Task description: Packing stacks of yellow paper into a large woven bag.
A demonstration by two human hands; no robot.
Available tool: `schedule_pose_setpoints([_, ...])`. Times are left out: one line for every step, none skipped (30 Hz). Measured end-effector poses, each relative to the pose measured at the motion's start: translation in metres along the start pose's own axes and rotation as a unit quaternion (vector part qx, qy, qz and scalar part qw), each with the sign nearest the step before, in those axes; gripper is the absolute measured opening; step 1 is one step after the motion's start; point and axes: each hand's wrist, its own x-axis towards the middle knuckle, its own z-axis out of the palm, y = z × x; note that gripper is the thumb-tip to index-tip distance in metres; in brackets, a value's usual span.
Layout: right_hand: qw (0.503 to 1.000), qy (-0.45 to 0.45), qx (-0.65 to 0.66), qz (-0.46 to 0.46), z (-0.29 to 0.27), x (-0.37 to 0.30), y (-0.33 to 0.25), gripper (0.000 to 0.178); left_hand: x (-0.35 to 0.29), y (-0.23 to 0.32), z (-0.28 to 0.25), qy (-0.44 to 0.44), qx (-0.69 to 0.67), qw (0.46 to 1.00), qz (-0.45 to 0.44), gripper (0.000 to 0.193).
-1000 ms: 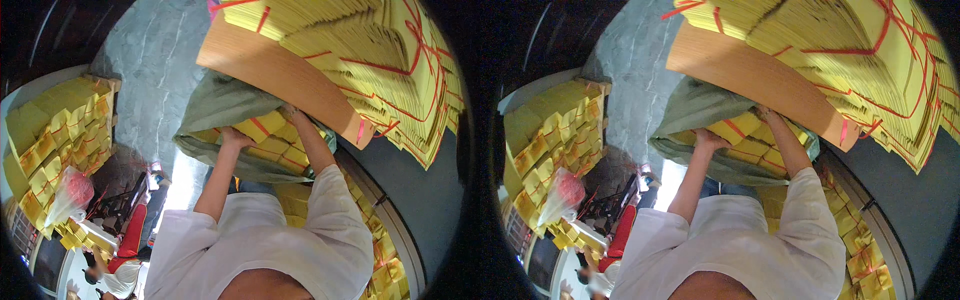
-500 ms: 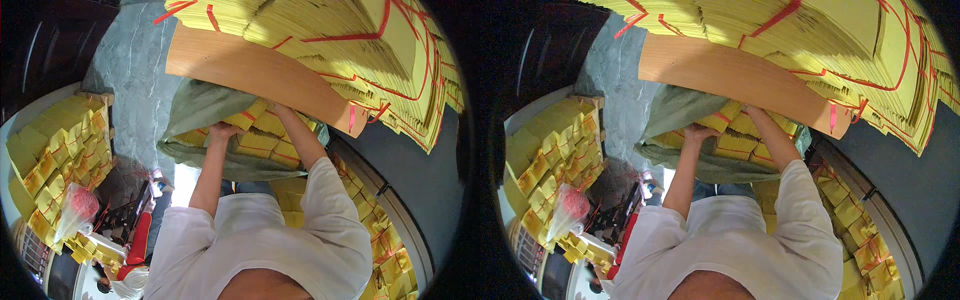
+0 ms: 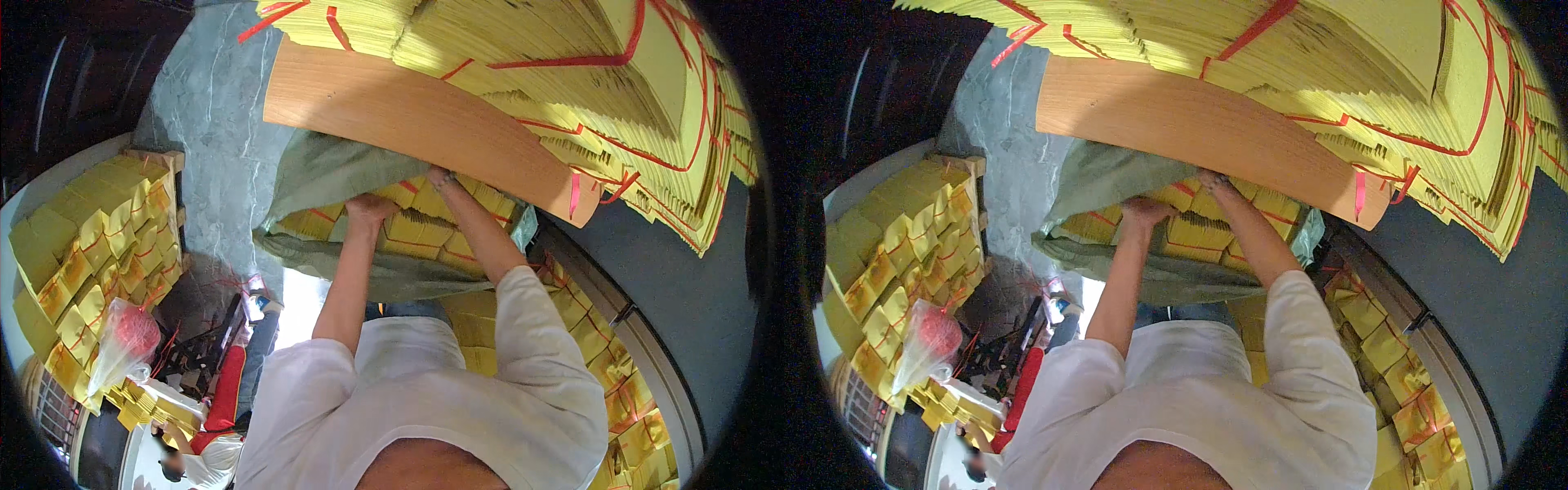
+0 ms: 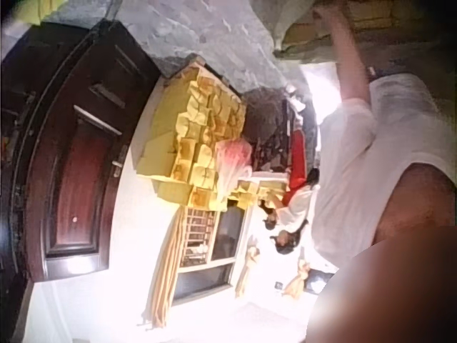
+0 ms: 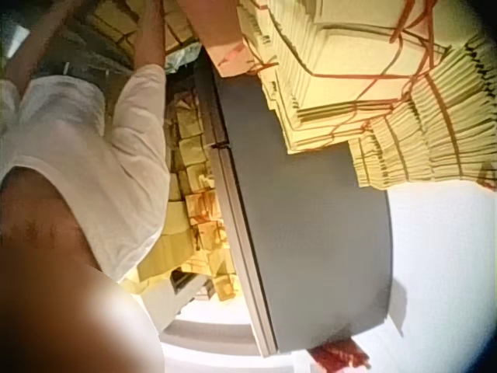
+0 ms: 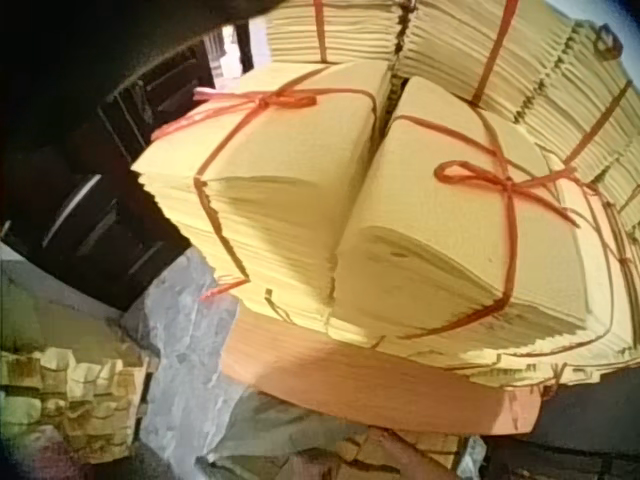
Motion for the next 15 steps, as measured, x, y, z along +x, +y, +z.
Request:
schedule_pose_setpoints([1.000, 0.003, -0.001, 0.005, -0.006, 0.010, 0.000, 0.059, 0.001, -0.007, 0.014, 0.035, -0.032, 0.999, 0.008, 0.083])
schedule_pose_setpoints([1.000, 0.001, -0.002, 0.001, -0.006, 0.014, -0.004, 0.059, 0.005, -0.004, 0.007, 0.036, -0.032, 0.999, 0.012, 0.083])
schedule_pose_setpoints([1.000, 0.000, -0.005, -0.004, -0.006, 0.014, -0.006, 0.059, 0.011, 0.001, -0.004, -0.019, -0.055, 0.998, 0.012, 0.083])
schedule_pose_setpoints([1.000, 0.000, -0.007, -0.009, -0.007, 0.017, -0.008, 0.059, 0.017, 0.004, -0.014, -0.074, -0.077, 0.994, 0.012, 0.083])
schedule_pose_setpoints([1.000, 0.002, -0.008, -0.009, -0.007, 0.010, -0.003, 0.059, 0.017, 0.002, -0.012, -0.074, -0.075, 0.994, 0.011, 0.083])
schedule_pose_setpoints([1.000, 0.003, -0.009, -0.011, -0.007, 0.010, -0.002, 0.059, 0.018, -0.002, -0.010, -0.043, -0.064, 0.997, 0.028, 0.083])
schedule_pose_setpoints([1.000, 0.005, -0.010, -0.012, -0.005, 0.008, -0.001, 0.059, 0.017, -0.004, -0.008, -0.012, -0.052, 0.998, 0.045, 0.083])
schedule_pose_setpoints([1.000, 0.008, -0.011, -0.015, -0.006, 0.008, -0.001, 0.059, 0.018, -0.002, -0.015, -0.014, -0.049, 0.998, 0.046, 0.083])
schedule_pose_setpoints([1.000, 0.008, -0.012, -0.025, 0.000, 0.003, -0.006, 0.059, 0.017, 0.005, -0.025, -0.029, -0.039, 0.999, 0.025, 0.077])
schedule_pose_setpoints([0.999, 0.007, -0.013, -0.036, 0.004, 0.003, -0.013, 0.059, 0.016, 0.012, -0.036, -0.043, -0.028, 0.999, 0.005, 0.072])
schedule_pose_setpoints([0.999, 0.010, -0.014, -0.035, 0.007, -0.003, -0.011, 0.059, 0.012, 0.010, -0.032, -0.044, -0.026, 0.999, 0.003, 0.072])
schedule_pose_setpoints([0.999, 0.013, -0.015, -0.035, 0.009, -0.006, -0.009, 0.059, 0.005, 0.007, -0.029, 0.031, -0.003, 0.999, 0.021, 0.067])
schedule_pose_setpoints([0.999, 0.015, -0.016, -0.035, 0.010, -0.008, -0.007, 0.058, -0.001, 0.005, -0.027, 0.106, 0.021, 0.993, 0.040, 0.062])
schedule_pose_setpoints([0.999, 0.017, -0.017, -0.037, 0.009, -0.009, -0.009, 0.058, -0.006, 0.004, -0.026, 0.105, 0.022, 0.993, 0.041, 0.062])
schedule_pose_setpoints([0.999, 0.018, -0.018, -0.038, 0.012, 0.002, -0.018, 0.058, -0.011, 0.004, -0.026, 0.120, 0.096, 0.985, 0.074, 0.058])
